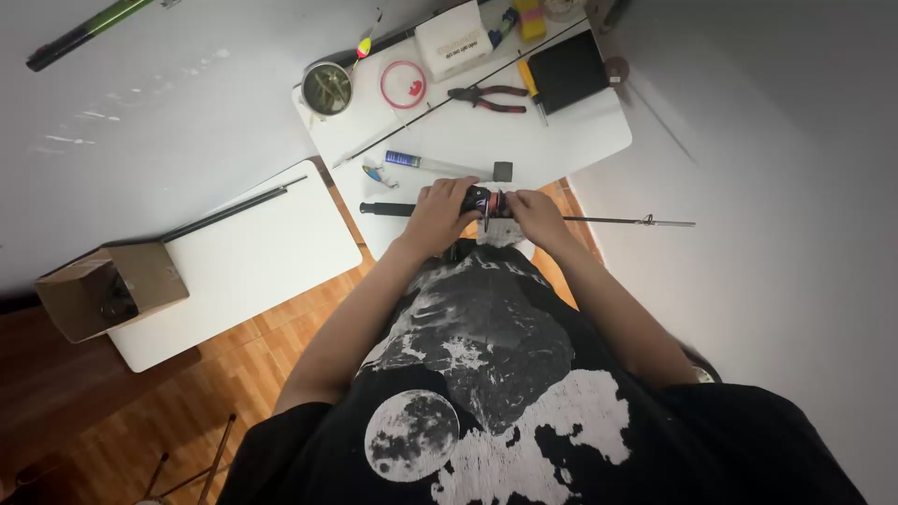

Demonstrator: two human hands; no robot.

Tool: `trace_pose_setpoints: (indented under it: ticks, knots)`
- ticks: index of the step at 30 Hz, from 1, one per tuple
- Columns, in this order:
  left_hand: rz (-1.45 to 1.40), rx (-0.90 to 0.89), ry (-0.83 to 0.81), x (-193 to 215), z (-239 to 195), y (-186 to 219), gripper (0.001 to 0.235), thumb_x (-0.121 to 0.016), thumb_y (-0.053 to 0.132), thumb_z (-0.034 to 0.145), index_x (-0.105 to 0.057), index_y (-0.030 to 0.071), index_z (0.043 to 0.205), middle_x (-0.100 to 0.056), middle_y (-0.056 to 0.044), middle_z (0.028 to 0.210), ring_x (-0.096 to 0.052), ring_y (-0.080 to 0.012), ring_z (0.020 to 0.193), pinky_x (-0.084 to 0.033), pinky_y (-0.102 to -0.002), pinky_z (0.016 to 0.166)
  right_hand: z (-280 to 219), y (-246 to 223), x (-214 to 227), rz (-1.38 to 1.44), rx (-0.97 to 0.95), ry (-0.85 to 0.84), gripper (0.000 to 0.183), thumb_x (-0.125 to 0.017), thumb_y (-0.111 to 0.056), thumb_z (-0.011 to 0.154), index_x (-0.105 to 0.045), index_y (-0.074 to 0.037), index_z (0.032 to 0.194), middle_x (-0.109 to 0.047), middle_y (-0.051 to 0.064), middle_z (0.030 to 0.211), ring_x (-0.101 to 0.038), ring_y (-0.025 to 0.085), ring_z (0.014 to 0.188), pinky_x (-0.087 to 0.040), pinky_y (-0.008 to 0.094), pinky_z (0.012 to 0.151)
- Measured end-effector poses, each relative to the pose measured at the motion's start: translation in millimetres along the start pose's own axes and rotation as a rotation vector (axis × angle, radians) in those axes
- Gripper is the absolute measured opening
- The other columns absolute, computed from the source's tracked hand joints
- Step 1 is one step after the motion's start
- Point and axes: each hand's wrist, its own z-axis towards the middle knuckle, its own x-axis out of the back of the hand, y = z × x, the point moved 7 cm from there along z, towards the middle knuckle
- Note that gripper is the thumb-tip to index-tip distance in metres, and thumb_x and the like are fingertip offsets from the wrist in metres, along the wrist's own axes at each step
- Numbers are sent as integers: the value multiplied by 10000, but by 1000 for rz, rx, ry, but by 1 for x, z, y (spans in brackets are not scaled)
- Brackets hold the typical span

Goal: The person assembles a fishing reel by inserting a clear plastic tube into the spool and rotating it to secure the fit. They then manipulate the handle and other components of the reel while it rests on a white table.

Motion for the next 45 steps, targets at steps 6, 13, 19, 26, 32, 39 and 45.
trace_pose_setpoints:
  ticks: [6, 13, 19, 26, 32, 39, 45]
  knots:
    - [10, 38, -29, 0, 1, 1, 607, -704, 354, 949, -473, 92, 1446, -615, -140, 1298, -526, -343, 1270, -385, -502, 1040, -39, -51, 24, 40, 200, 144, 297, -635, -202, 909, -604, -67, 1172, -660, 59, 766, -642, 208, 636, -474, 369, 588]
    - [19, 23, -21, -2, -2, 0, 607, -691, 356, 963, -462, 85, 1456, -609, -146, 1308, -516, -341, 1279, -385, -498, 1040, -45, -52, 19, -73, 254, 160, 326, -705, -211, 898, -650, -110, 1203, -658, 47, 752, -657, 188, 663, -490, 352, 599]
    - [28, 9, -15, -3, -1, 0, 599, -684, 344, 973, -458, 82, 1462, -604, -142, 1323, -511, -341, 1286, -382, -502, 1042, -9, 5, -1, 33, 130, 116, 247, -631, -300, 1040, -700, -63, 1048, -691, 55, 794, -663, 168, 701, -492, 335, 647]
    - [-9, 19, -6, 4, -2, 4, 581, -680, 334, 966, -469, 90, 1448, -605, -137, 1328, -513, -337, 1288, -383, -496, 1052, -32, -26, 11, 194, 112, 133, 221, -670, -249, 980, -641, -56, 1083, -648, 19, 783, -592, 94, 619, -455, 273, 562]
    - [2, 21, 1, 7, -5, 9, 563, -675, 331, 968, -478, 94, 1439, -607, -138, 1312, -518, -341, 1274, -387, -498, 1035, -48, -45, 15, 181, 264, 149, 266, -722, -155, 913, -651, -76, 1157, -647, 18, 833, -613, 86, 616, -457, 262, 549]
    - [23, 33, 64, -2, -4, -1, 432, -614, 321, 1013, -535, 82, 1364, -639, -125, 1287, -547, -329, 1255, -407, -491, 1007, -11, -2, -3, 160, 5, 91, 375, -593, -358, 1054, -667, -19, 909, -618, 17, 671, -599, 125, 611, -462, 307, 574]
    - [-21, 46, 117, 3, -4, 4, 462, -620, 318, 1002, -526, 71, 1381, -666, -142, 1209, -584, -341, 1193, -425, -492, 975, 1, 29, -19, 265, -143, -25, 502, -537, -419, 1109, -664, 22, 906, -577, 57, 690, -528, 148, 598, -422, 329, 572]
